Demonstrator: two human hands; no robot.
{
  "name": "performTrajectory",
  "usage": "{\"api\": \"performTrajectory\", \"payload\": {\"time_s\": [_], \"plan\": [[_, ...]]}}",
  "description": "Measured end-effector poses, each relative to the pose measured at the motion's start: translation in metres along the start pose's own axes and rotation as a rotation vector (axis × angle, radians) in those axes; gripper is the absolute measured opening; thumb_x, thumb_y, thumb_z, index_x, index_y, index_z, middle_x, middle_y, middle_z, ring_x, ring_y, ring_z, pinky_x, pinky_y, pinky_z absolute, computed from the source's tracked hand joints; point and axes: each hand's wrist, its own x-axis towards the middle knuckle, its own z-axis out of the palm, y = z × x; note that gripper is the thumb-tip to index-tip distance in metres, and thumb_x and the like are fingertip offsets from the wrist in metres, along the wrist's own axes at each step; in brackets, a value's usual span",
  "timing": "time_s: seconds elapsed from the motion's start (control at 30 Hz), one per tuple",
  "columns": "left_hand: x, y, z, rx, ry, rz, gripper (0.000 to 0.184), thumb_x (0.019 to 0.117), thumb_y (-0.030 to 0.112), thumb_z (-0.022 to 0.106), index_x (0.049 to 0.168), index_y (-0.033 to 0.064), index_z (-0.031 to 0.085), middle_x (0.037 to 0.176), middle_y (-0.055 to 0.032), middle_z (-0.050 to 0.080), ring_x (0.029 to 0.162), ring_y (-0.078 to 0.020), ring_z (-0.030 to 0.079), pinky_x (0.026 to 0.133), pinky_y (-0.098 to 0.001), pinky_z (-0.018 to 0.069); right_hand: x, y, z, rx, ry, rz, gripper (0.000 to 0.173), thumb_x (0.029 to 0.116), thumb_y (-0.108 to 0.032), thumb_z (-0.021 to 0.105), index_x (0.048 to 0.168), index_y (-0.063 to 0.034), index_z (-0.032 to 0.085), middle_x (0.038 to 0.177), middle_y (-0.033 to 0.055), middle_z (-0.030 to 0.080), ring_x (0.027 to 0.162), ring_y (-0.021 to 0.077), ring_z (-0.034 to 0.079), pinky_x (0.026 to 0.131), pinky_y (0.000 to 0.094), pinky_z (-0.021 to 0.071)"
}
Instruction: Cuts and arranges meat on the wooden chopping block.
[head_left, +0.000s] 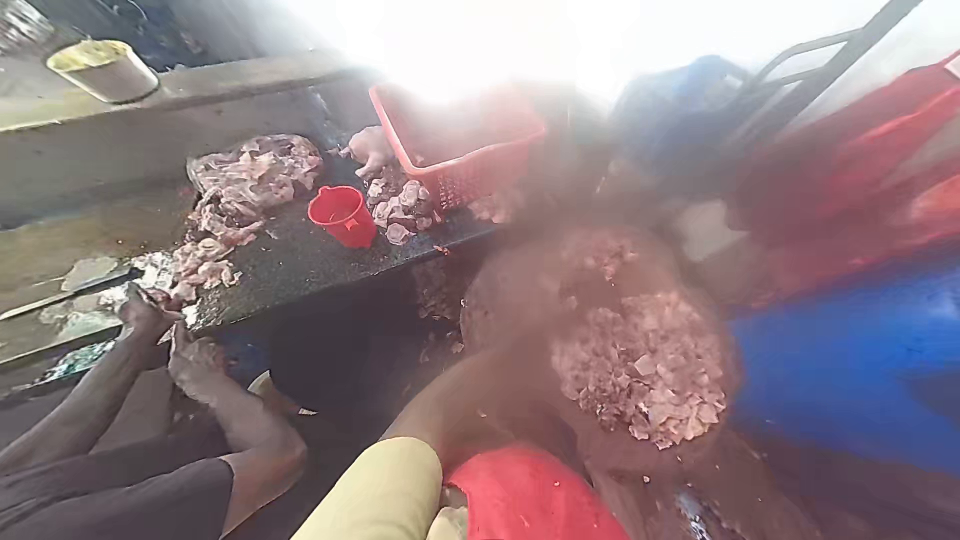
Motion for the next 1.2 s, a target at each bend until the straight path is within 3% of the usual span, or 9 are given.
{"api": "performTrajectory", "payload": {"time_s": [0.17, 0.23, 0.3, 0.43, 0.6, 0.8, 0.93, 1.07, 1.2], "plan": [[-0.006, -0.037, -0.038, -0.923, -0.136, 0.028, 0.037, 0.1086, 0.024, 0.046, 0.139, 0.0034, 0.053, 0.100, -0.0131, 0.065, 0.081, -0.0191, 0.064, 0.072, -0.0365, 0.0560, -0.024, 0.002, -0.025, 0.183, 0.131, -0.242, 0.043, 0.1105, -0.021, 0.038, 0.134, 0.0075, 0.060, 0.120, 0.0296, 0.067, 0.108, 0.0391, 0.068, 0.097, 0.0497, 0.0522], [-0.037, -0.043, -0.076, -1.152, -0.276, 0.167, 0.040, 0.1087, 0.028, 0.042, 0.139, 0.0042, 0.052, 0.107, -0.0104, 0.069, 0.093, -0.0179, 0.068, 0.085, -0.0363, 0.0585, -0.066, -0.038, -0.118, 0.232, -0.259, -0.127, 0.043, 0.1114, -0.011, 0.036, 0.149, 0.0093, 0.043, 0.148, 0.0295, 0.050, 0.136, 0.0388, 0.051, 0.115, 0.0455, 0.0373], [-0.066, -0.052, -0.098, -1.217, -0.327, 0.243, 0.047, 0.1072, 0.035, 0.046, 0.143, 0.0044, 0.049, 0.122, -0.0139, 0.068, 0.108, -0.0226, 0.068, 0.095, -0.0402, 0.0568, -0.070, -0.034, -0.115, 0.343, -0.093, -0.198, 0.036, 0.1072, -0.010, 0.049, 0.132, 0.0140, 0.058, 0.129, 0.0338, 0.063, 0.119, 0.0447, 0.063, 0.103, 0.0496, 0.0480], [-0.097, -0.079, -0.074, -1.238, -0.296, 0.198, 0.069, 0.0983, 0.046, 0.062, 0.154, 0.0130, 0.036, 0.129, -0.0144, 0.064, 0.110, -0.0248, 0.067, 0.094, -0.0428, 0.0575, 0.034, 0.035, 0.010, 0.745, 0.232, -0.470, 0.039, 0.1058, -0.027, 0.056, 0.111, 0.0097, 0.067, 0.084, 0.0174, 0.068, 0.075, 0.0205, 0.065, 0.073, 0.0365, 0.0556], [-0.104, -0.104, 0.028, -1.040, -0.067, -0.196, 0.054, 0.1073, 0.025, 0.053, 0.155, 0.0075, 0.035, 0.137, -0.0198, 0.059, 0.114, -0.0278, 0.066, 0.094, -0.0452, 0.0575, 0.050, -0.003, -0.024, 0.755, 0.036, -0.046, 0.047, 0.1090, -0.042, 0.044, 0.121, -0.0009, 0.062, 0.083, 0.0116, 0.061, 0.073, 0.0227, 0.059, 0.073, 0.0473, 0.0522], [-0.139, -0.131, 0.029, -0.354, -0.132, -0.236, 0.075, 0.0918, 0.031, 0.076, 0.154, 0.0174, 0.036, 0.120, -0.0161, 0.069, 0.105, -0.0309, 0.069, 0.093, -0.0544, 0.0561, 0.022, -0.054, -0.086, 0.968, 0.062, -0.593, 0.066, 0.1010, -0.067, 0.038, 0.119, -0.0059, 0.058, 0.070, -0.0097, 0.047, 0.053, 0.0013, 0.042, 0.049, 0.0229, 0.0418], [-0.158, -0.156, 0.043, -0.197, -0.063, -0.320, 0.049, 0.0985, 0.042, 0.065, 0.133, 0.0081, 0.058, 0.111, -0.0141, 0.072, 0.103, -0.0309, 0.070, 0.093, -0.0552, 0.0542, 0.034, -0.074, -0.075, 0.807, 0.004, -0.808, 0.084, 0.0959, -0.079, 0.030, 0.114, -0.0043, 0.062, 0.073, -0.0040, 0.053, 0.059, 0.0049, 0.050, 0.056, 0.0269, 0.0485], [-0.166, -0.167, 0.064, -0.294, -0.024, -0.321, 0.044, 0.1007, 0.044, 0.061, 0.122, 0.0054, 0.065, 0.098, -0.0117, 0.072, 0.090, -0.0258, 0.070, 0.088, -0.0506, 0.0561, 0.066, -0.064, -0.031, 0.338, -0.317, -0.492, 0.059, 0.1099, -0.052, 0.032, 0.114, -0.0026, 0.063, 0.089, 0.0140, 0.062, 0.082, 0.0257, 0.062, 0.079, 0.0487, 0.0519], [-0.177, -0.171, 0.043, -0.342, -0.024, -0.296, 0.041, 0.1003, 0.042, 0.063, 0.115, 0.0047, 0.068, 0.099, -0.0132, 0.072, 0.093, -0.0257, 0.070, 0.090, -0.0516, 0.0551, 0.052, -0.036, -0.026, 0.427, -0.336, -0.411, 0.051, 0.1110, -0.043, 0.036, 0.120, -0.0002, 0.062, 0.095, 0.0158, 0.065, 0.086, 0.0250, 0.064, 0.084, 0.0465, 0.0535]]}}
